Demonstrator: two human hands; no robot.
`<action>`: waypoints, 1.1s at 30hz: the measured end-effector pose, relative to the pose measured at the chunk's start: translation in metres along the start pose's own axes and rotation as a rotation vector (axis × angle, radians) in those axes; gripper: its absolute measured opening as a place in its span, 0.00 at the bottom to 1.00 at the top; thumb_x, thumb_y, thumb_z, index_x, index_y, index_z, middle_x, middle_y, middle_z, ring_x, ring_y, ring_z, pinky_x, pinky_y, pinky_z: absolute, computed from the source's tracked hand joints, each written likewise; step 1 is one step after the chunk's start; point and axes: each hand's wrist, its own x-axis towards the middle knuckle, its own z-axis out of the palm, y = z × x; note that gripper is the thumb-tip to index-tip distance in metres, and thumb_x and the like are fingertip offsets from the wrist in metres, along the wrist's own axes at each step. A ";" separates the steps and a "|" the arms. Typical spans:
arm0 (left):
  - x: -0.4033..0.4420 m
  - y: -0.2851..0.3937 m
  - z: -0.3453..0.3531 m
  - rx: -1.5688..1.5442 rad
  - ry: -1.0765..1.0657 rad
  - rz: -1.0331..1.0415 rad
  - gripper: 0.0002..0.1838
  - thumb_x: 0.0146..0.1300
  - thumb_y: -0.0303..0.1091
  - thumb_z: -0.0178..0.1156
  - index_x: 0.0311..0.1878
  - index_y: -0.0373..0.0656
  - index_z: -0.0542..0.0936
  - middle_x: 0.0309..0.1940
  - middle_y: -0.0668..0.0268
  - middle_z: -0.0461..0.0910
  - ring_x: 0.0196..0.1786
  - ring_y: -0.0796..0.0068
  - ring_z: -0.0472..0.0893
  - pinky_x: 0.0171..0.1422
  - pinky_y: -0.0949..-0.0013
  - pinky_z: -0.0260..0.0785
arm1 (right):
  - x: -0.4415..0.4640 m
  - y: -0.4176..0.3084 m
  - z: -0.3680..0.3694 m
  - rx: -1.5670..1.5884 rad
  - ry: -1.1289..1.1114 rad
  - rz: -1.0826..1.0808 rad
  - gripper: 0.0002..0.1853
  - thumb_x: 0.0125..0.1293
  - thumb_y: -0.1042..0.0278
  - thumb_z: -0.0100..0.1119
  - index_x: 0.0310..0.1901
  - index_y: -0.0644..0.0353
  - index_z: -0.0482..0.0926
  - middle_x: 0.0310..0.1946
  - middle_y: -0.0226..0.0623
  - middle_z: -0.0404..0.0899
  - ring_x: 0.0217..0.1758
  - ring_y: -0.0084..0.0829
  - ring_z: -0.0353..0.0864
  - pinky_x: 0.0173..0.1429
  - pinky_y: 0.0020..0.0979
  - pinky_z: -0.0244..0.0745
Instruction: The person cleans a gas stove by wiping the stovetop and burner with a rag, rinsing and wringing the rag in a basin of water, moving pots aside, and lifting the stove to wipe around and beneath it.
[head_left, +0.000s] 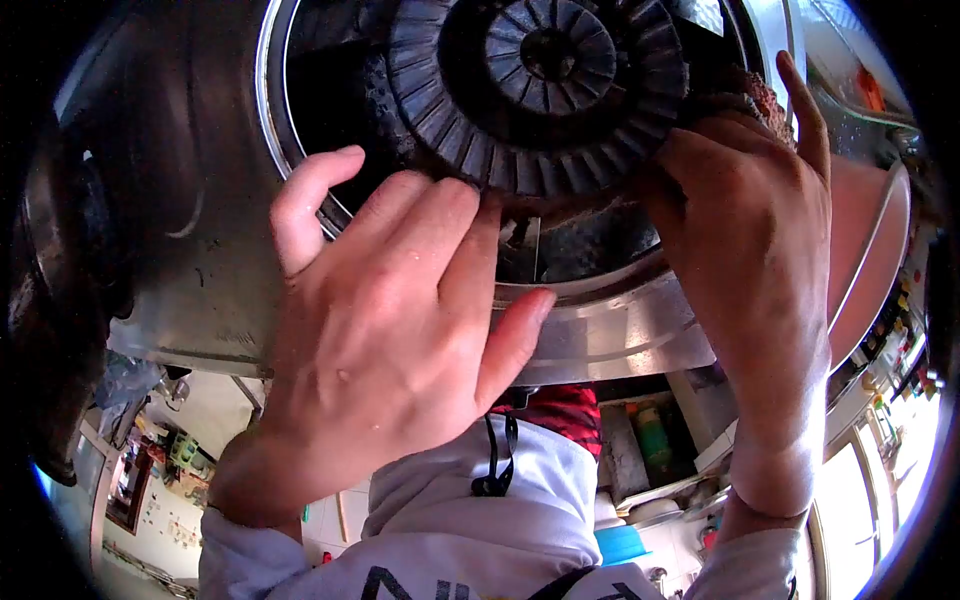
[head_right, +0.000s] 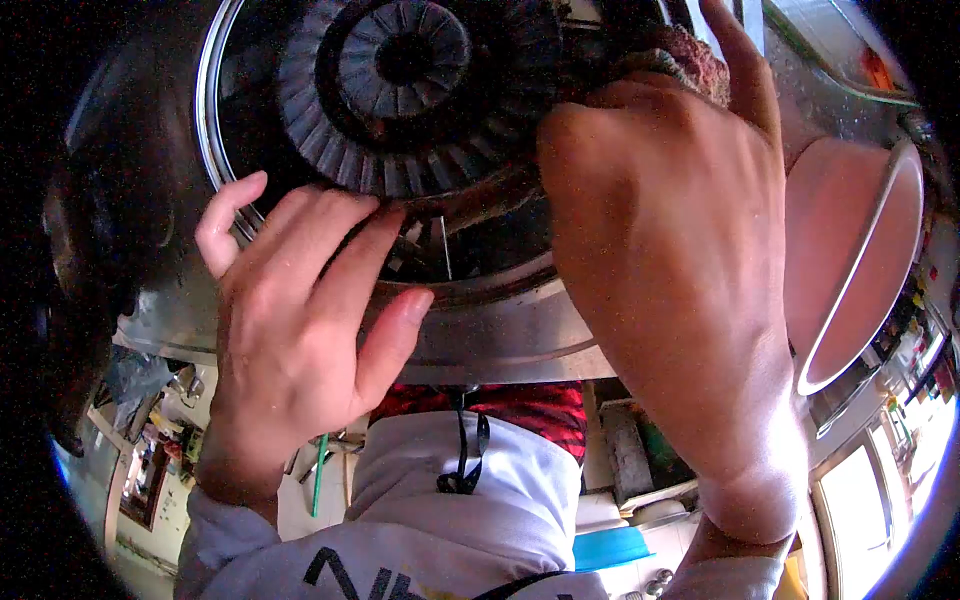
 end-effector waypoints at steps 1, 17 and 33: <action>0.000 0.001 0.001 -0.003 0.002 -0.001 0.21 0.60 0.42 0.65 0.49 0.34 0.84 0.46 0.60 0.81 0.50 0.59 0.81 0.73 0.46 0.51 | 0.001 0.000 0.000 -0.005 0.006 -0.012 0.04 0.54 0.74 0.72 0.32 0.58 0.88 0.30 0.40 0.85 0.38 0.43 0.86 0.73 0.46 0.68; 0.000 -0.001 -0.010 0.061 -0.054 -0.045 0.15 0.62 0.33 0.58 0.46 0.35 0.85 0.44 0.60 0.82 0.53 0.61 0.81 0.73 0.47 0.51 | 0.002 -0.019 -0.009 0.195 -0.037 0.096 0.05 0.57 0.73 0.71 0.34 0.63 0.88 0.32 0.46 0.85 0.37 0.48 0.85 0.49 0.45 0.77; 0.002 -0.017 -0.013 0.169 -0.001 -0.047 0.12 0.61 0.30 0.58 0.40 0.33 0.86 0.40 0.58 0.83 0.52 0.58 0.81 0.76 0.42 0.50 | -0.008 0.002 0.002 0.231 -0.125 -0.007 0.06 0.58 0.72 0.72 0.32 0.64 0.85 0.32 0.44 0.84 0.44 0.46 0.86 0.66 0.53 0.69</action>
